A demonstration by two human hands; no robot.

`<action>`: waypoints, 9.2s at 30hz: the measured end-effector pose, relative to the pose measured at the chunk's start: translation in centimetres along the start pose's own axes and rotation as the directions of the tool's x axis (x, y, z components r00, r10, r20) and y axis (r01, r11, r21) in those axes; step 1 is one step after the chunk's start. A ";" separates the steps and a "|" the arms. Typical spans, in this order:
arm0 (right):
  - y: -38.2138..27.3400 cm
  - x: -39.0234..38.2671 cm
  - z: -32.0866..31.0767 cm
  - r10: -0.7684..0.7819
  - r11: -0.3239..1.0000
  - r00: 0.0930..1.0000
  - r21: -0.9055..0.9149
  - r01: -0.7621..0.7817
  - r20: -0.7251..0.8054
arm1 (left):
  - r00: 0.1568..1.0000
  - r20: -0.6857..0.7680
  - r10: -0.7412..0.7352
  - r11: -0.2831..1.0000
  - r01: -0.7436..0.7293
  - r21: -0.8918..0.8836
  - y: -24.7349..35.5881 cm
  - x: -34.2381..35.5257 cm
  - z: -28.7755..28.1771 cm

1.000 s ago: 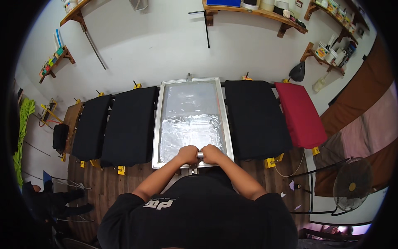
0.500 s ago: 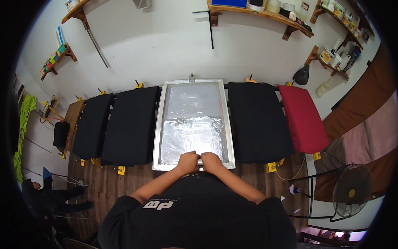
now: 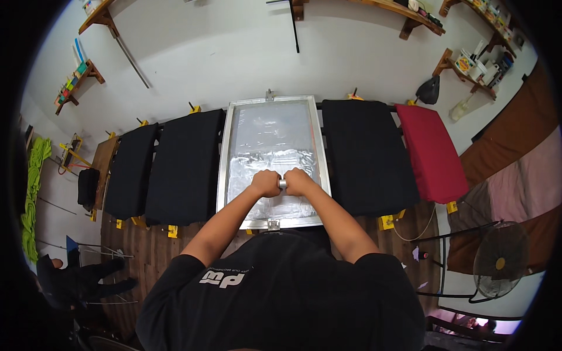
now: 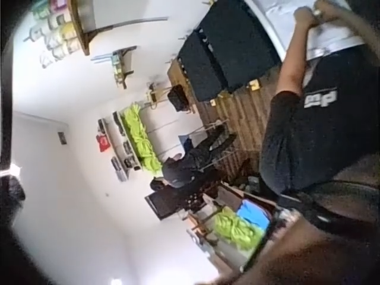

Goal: Applying ink to a t-shirt using a screen printing frame and squeegee.

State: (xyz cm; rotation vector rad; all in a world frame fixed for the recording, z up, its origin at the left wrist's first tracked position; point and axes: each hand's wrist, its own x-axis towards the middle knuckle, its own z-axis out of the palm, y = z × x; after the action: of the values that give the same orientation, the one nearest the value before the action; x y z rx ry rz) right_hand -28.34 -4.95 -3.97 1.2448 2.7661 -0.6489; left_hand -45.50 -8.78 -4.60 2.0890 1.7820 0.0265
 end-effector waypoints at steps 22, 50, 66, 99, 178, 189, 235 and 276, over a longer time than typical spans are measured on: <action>-4.3 -8.8 3.5 0.028 0.997 0.997 0.079 -0.023 -0.065 | 0.983 -0.076 0.165 0.981 -0.171 -0.085 3.0 -8.7 3.8; -0.4 -14.8 2.8 0.116 0.343 0.988 0.930 -0.134 0.099 | 0.958 0.208 0.195 -0.439 0.275 -0.855 -5.0 -15.1 0.7; 8.7 -19.9 7.7 0.777 -0.007 0.613 0.976 -0.219 0.144 | 0.742 -0.110 -0.662 0.640 0.482 -0.598 -16.0 -20.3 7.4; 6.4 -18.6 3.4 0.727 0.647 0.607 0.615 -0.451 -0.321 | 0.677 -0.125 -0.725 0.650 0.613 -0.448 -12.6 -20.4 1.8; 10.0 -16.3 6.6 0.777 0.201 0.619 0.889 -0.411 0.111 | 0.774 0.175 -0.609 0.476 0.533 -0.700 -16.6 -18.1 4.0; 10.6 -16.4 7.3 0.785 0.384 0.616 0.834 -0.396 -0.069 | 0.783 0.055 -0.620 0.575 0.501 -0.646 -16.8 -17.9 5.1; 6.3 -17.0 3.6 0.475 -0.350 0.821 0.924 -0.155 0.318 | 0.937 0.278 -0.212 -0.618 0.092 -0.781 -16.0 -18.5 6.5; 7.3 -15.7 9.6 0.643 0.051 0.743 0.958 -0.282 0.184 | 0.819 0.224 -0.529 -0.266 0.091 -0.960 -15.7 -17.9 9.5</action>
State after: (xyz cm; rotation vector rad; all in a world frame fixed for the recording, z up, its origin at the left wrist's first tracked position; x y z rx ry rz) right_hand -13.71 -15.45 -12.13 2.4185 1.4780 -2.4373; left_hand -61.29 -26.76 -13.91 0.2843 1.3814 1.2597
